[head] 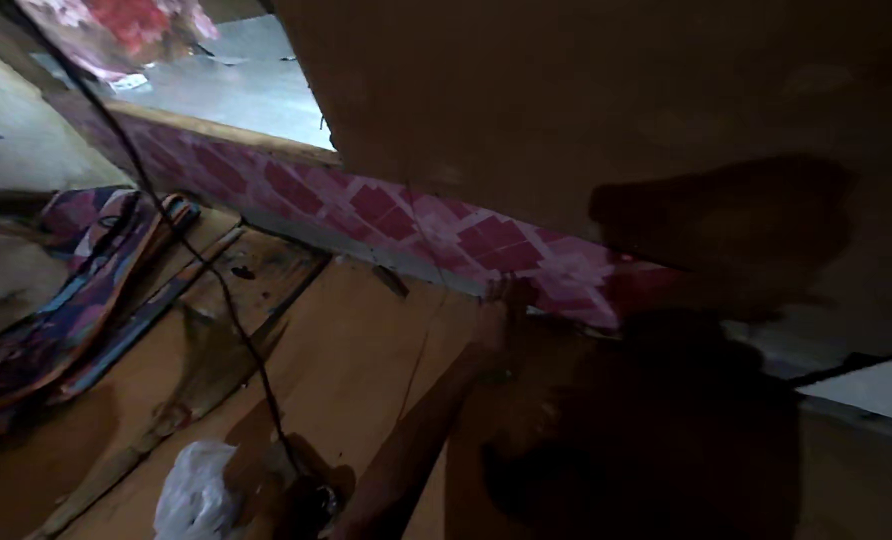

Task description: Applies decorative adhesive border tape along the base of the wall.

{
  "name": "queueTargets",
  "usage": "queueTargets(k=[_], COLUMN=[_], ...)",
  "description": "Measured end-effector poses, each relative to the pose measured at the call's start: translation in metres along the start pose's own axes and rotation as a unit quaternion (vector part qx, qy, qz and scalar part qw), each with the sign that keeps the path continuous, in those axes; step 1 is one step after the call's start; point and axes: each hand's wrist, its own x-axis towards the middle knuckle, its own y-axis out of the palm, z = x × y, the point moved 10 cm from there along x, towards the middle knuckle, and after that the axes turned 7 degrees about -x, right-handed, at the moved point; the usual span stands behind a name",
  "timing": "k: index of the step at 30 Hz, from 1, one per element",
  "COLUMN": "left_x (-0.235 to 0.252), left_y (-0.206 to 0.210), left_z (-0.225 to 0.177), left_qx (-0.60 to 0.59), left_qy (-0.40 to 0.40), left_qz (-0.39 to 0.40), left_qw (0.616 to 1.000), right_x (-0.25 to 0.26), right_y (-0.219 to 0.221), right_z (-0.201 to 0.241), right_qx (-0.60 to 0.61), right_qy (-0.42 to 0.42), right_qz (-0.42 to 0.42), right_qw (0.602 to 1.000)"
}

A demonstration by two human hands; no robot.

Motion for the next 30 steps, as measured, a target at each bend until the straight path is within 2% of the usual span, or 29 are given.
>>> queueTargets(k=[1,3,4,5,6,7,8,10,12,15,19,22,25,30], left_x=[0.002,0.007,0.009,0.011,0.012,0.013,0.012,0.010,0.011,0.012,0.017,0.024,0.029,0.028], left_y=[-0.012,-0.025,-0.028,-0.029,-0.031,-0.033,-0.035,-0.035,-0.033,-0.039,-0.057,-0.072,-0.079,-0.079], left_z=[0.001,0.019,0.028,0.035,0.041,0.044,0.046,0.049,0.052,0.048,0.037,0.028,0.030,0.036], left_qx=[-0.042,-0.106,-0.122,-0.133,-0.140,-0.145,-0.151,-0.154,-0.149,-0.159,-0.213,-0.237,-0.231,-0.269], left_qy=[0.009,0.003,0.001,0.003,0.004,0.006,0.003,-0.016,-0.028,-0.022,-0.002,0.004,0.009,-0.030], left_qz=[-0.025,-0.063,-0.076,-0.088,-0.098,-0.111,-0.118,-0.120,-0.123,-0.138,-0.179,-0.197,-0.198,-0.206], left_qw=[0.999,0.992,0.990,0.987,0.985,0.983,0.981,0.981,0.981,0.977,0.961,0.951,0.953,0.941], right_x=[-0.015,-0.037,-0.042,-0.042,-0.036,-0.038,-0.046,-0.070,-0.093,-0.106,-0.091,-0.079,-0.072,-0.069], right_y=[-0.038,-0.092,-0.110,-0.125,-0.140,-0.153,-0.164,-0.188,-0.210,-0.231,-0.247,-0.251,-0.251,-0.253], right_z=[0.003,-0.001,-0.006,-0.014,-0.029,-0.043,-0.051,-0.059,-0.063,-0.066,-0.068,-0.067,-0.069,-0.056], right_qx=[0.043,0.090,0.076,0.047,0.031,0.014,0.012,-0.019,-0.061,-0.082,-0.093,-0.116,-0.090,-0.108], right_qy=[0.057,0.132,0.148,0.140,0.083,0.019,-0.013,0.009,0.048,0.080,0.109,0.113,0.106,0.097], right_qz=[0.024,-0.006,-0.026,-0.082,-0.300,-0.493,-0.583,-0.655,-0.685,-0.692,-0.645,-0.641,-0.647,-0.624], right_qw=[0.997,0.987,0.986,0.986,0.950,0.869,0.813,0.755,0.724,0.713,0.751,0.750,0.750,0.768])
